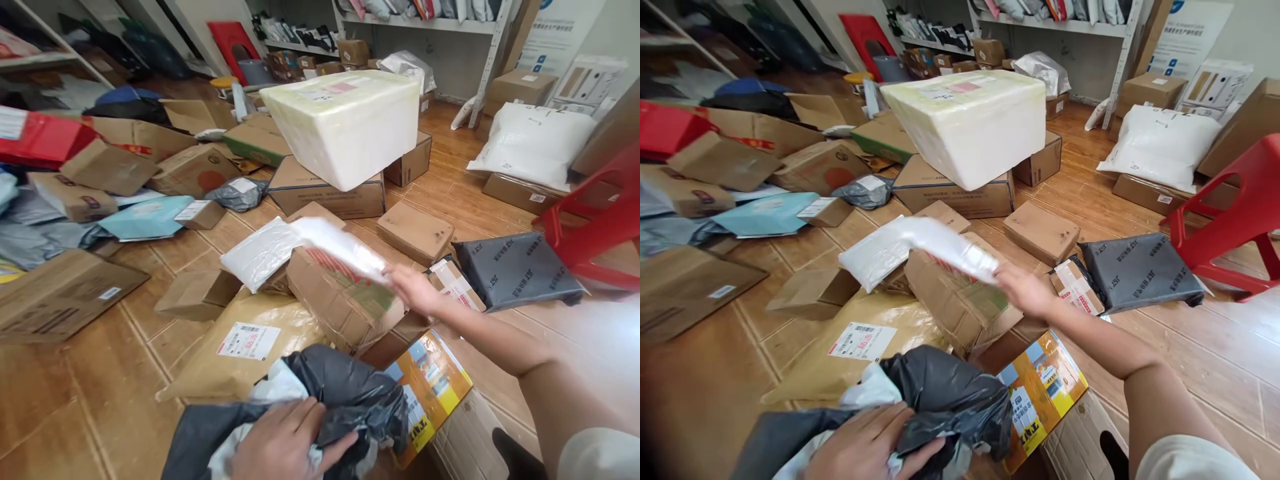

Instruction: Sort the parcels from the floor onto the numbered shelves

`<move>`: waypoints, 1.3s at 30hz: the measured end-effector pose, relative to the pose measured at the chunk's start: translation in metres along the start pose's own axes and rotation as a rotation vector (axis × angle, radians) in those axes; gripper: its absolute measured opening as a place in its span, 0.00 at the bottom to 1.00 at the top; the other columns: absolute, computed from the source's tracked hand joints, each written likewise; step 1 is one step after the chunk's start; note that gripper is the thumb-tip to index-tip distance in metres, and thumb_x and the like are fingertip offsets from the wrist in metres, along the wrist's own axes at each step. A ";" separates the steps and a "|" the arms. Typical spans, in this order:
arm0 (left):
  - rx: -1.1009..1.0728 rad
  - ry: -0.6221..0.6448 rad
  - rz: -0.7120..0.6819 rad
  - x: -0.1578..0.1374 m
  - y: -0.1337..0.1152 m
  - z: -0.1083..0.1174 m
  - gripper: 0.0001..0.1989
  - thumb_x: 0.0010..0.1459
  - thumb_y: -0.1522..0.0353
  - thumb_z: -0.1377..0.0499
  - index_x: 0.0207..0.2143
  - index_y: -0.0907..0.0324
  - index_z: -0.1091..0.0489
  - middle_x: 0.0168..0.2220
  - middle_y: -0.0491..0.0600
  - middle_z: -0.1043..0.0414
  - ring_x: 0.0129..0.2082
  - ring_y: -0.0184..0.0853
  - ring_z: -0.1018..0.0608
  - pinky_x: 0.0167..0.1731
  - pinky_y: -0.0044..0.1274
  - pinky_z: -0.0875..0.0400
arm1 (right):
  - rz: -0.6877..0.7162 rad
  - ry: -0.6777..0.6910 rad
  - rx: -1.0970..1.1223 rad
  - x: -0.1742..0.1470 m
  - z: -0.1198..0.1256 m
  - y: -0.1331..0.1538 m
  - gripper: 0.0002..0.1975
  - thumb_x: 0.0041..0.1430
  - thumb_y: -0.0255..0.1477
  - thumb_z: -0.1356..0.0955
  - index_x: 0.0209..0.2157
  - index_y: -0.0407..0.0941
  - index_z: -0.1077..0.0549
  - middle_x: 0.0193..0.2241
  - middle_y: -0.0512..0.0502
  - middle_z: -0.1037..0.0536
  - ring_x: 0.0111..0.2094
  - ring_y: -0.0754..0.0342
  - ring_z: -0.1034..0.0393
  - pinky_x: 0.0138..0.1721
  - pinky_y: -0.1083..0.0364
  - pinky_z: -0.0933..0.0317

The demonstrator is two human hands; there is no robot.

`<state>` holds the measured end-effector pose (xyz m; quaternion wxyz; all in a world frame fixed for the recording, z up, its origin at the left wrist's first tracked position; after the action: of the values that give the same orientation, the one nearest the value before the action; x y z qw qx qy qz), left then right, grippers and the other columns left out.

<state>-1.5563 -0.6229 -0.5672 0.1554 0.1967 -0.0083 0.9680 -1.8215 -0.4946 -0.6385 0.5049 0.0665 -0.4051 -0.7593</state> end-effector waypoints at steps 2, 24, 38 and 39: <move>0.040 -0.023 -0.063 0.017 -0.005 -0.001 0.19 0.70 0.56 0.43 0.28 0.57 0.29 0.26 0.49 0.26 0.26 0.38 0.22 0.32 0.29 0.27 | 0.101 0.225 -0.006 -0.024 -0.022 0.048 0.12 0.69 0.27 0.37 0.52 0.47 0.28 0.52 0.40 0.21 0.52 0.50 0.26 0.57 0.51 0.33; -0.317 0.138 0.045 -0.061 -0.015 -0.031 0.15 0.54 0.81 0.50 0.36 0.54 0.32 0.26 0.43 0.24 0.25 0.37 0.20 0.28 0.24 0.29 | -0.080 0.578 0.579 -0.104 -0.150 0.130 0.16 0.64 0.37 0.26 0.29 0.42 0.30 0.43 0.41 0.20 0.41 0.57 0.26 0.42 0.62 0.33; -0.373 0.712 0.196 -0.105 -0.017 -0.084 0.26 0.50 0.84 0.52 0.43 0.54 0.24 0.38 0.47 0.17 0.41 0.40 0.15 0.41 0.24 0.26 | -0.893 0.151 -0.712 -0.120 0.039 -0.015 0.53 0.50 0.35 0.20 0.71 0.34 0.43 0.71 0.19 0.45 0.72 0.27 0.52 0.70 0.34 0.52; -0.362 0.664 0.160 -0.111 -0.016 -0.082 0.27 0.49 0.84 0.52 0.43 0.55 0.24 0.38 0.47 0.18 0.40 0.40 0.15 0.41 0.24 0.26 | -0.985 0.196 -0.788 -0.133 0.050 -0.033 0.61 0.46 0.35 0.19 0.73 0.32 0.49 0.72 0.16 0.51 0.73 0.25 0.56 0.70 0.33 0.53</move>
<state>-1.4857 -0.6346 -0.6859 0.1060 -0.1595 -0.1435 0.9709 -1.8064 -0.3524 -0.6688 0.1182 0.1236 0.0306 -0.9848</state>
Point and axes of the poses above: each hand's wrist, its own x-axis towards the middle knuckle, its own z-axis out of the back of the hand, y = z × x, the point moved 6 cm from there along x, towards the middle knuckle
